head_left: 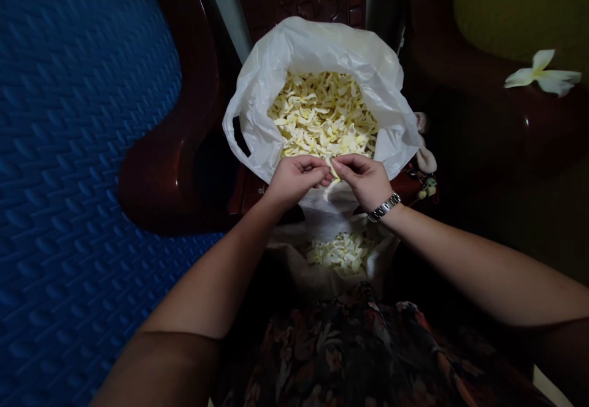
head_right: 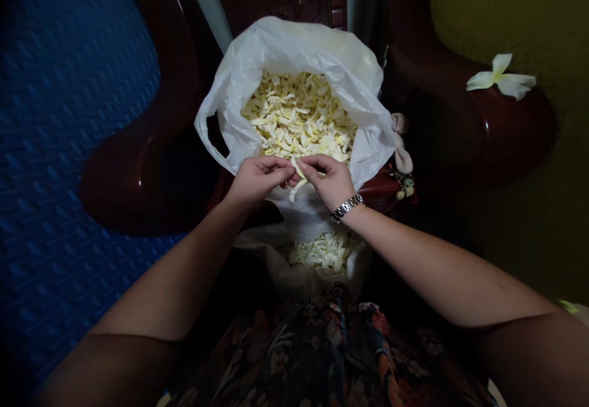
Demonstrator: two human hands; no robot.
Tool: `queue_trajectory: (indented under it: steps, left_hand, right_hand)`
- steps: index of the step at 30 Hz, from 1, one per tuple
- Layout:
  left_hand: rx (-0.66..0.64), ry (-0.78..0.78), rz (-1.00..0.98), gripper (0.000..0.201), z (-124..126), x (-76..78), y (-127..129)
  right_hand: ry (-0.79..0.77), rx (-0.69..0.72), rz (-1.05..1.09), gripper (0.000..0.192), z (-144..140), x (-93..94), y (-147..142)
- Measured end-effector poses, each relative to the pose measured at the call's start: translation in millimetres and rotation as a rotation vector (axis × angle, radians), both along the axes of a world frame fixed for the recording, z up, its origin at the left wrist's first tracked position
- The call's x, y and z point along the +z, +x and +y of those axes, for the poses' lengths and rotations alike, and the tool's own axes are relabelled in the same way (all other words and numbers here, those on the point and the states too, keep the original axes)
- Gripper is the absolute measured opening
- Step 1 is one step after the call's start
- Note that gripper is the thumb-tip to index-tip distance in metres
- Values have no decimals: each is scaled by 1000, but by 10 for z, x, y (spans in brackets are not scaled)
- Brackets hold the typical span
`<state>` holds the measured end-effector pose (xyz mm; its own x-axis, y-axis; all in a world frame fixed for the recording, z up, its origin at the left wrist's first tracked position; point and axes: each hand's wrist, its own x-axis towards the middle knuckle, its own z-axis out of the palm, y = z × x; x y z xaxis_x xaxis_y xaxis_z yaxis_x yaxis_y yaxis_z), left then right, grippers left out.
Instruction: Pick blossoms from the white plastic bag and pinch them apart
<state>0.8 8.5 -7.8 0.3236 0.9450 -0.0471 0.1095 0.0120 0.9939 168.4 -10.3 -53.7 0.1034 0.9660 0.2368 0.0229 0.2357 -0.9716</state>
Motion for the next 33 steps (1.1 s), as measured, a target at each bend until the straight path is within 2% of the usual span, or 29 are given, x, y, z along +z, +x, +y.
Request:
queue_trajectory:
  steps: [8, 21, 33]
  left_hand:
    - [1, -27, -1, 3, 3, 1, 1]
    - [31, -79, -58, 7, -13, -1, 26]
    - [14, -87, -20, 3, 15, -21, 5]
  right_hand:
    - [21, -7, -50, 37, -13, 2, -10]
    - [-78, 69, 100, 42, -38, 3, -46]
    - [-121, 49, 121, 40, -21, -27, -47]
